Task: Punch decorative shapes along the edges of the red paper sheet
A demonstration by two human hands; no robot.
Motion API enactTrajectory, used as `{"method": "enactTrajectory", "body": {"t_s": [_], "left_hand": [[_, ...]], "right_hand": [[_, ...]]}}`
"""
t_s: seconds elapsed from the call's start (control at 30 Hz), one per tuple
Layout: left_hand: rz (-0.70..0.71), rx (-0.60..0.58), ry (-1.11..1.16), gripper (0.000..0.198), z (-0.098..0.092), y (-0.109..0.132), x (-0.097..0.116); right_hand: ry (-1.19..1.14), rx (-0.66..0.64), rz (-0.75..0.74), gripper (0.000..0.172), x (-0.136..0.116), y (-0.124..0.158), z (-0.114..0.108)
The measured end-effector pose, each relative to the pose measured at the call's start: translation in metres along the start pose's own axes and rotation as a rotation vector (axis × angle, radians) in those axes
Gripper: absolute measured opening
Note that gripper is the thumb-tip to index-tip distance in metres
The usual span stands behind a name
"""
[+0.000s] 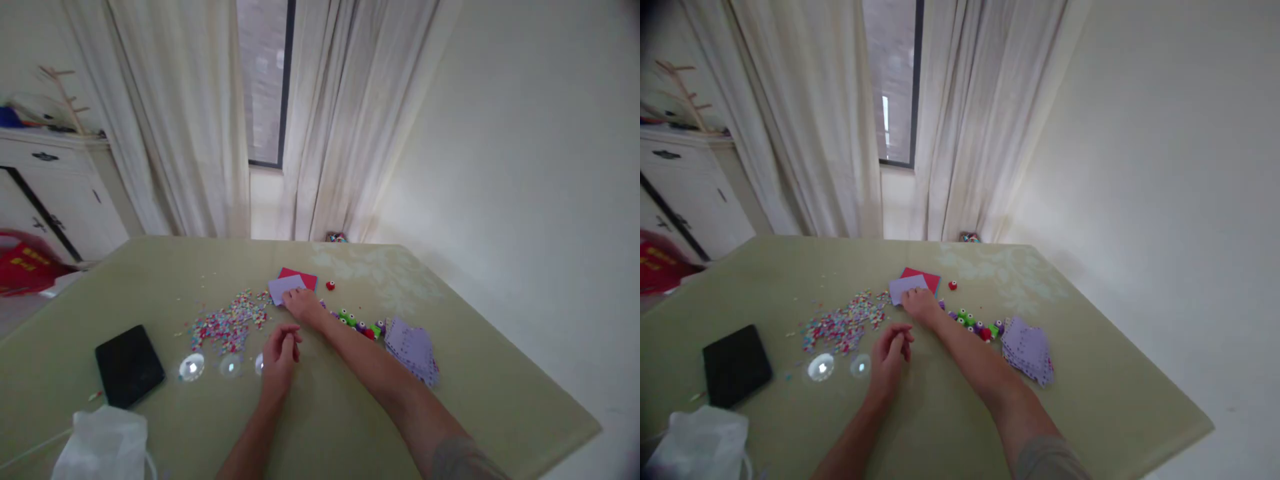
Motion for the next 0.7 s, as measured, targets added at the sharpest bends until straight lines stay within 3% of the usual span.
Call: {"method": "enactTrajectory", "body": {"t_s": [0.17,0.3,0.4,0.47,0.6,0.7], "left_hand": [[0.010,0.020,-0.008,0.035,-0.003,-0.002,0.002],[-0.022,0.087,0.058,0.053,-0.007,-0.008,-0.004],[-0.045,0.099,0.187,0.070,-0.005,-0.014,-0.009],[-0.036,0.094,0.194,0.068,-0.004,-0.016,-0.009],[-0.045,0.218,-0.104,0.048,-0.018,-0.011,-0.003],[-0.048,0.306,-0.265,0.037,-0.029,-0.005,0.003]], "right_hand": [[-0.187,0.175,0.093,0.028,0.016,0.008,-0.024],[-0.398,0.378,0.112,0.047,0.018,0.035,-0.041],[-0.553,0.433,0.054,0.061,0.011,0.060,-0.040],[-0.613,0.427,0.022,0.066,0.008,0.071,-0.035],[-0.589,0.395,0.068,0.076,0.014,0.068,-0.028],[-0.434,0.356,0.142,0.057,0.020,0.046,-0.030]]}}
Point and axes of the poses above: each hand's wrist, its own y-axis away from the middle knuckle, its own z-axis out of the palm, x = y × z, the point moved 6 cm from there along -y, towards the middle knuckle, and after that the axes turned 8 degrees about -x, right-handed, at the moved point
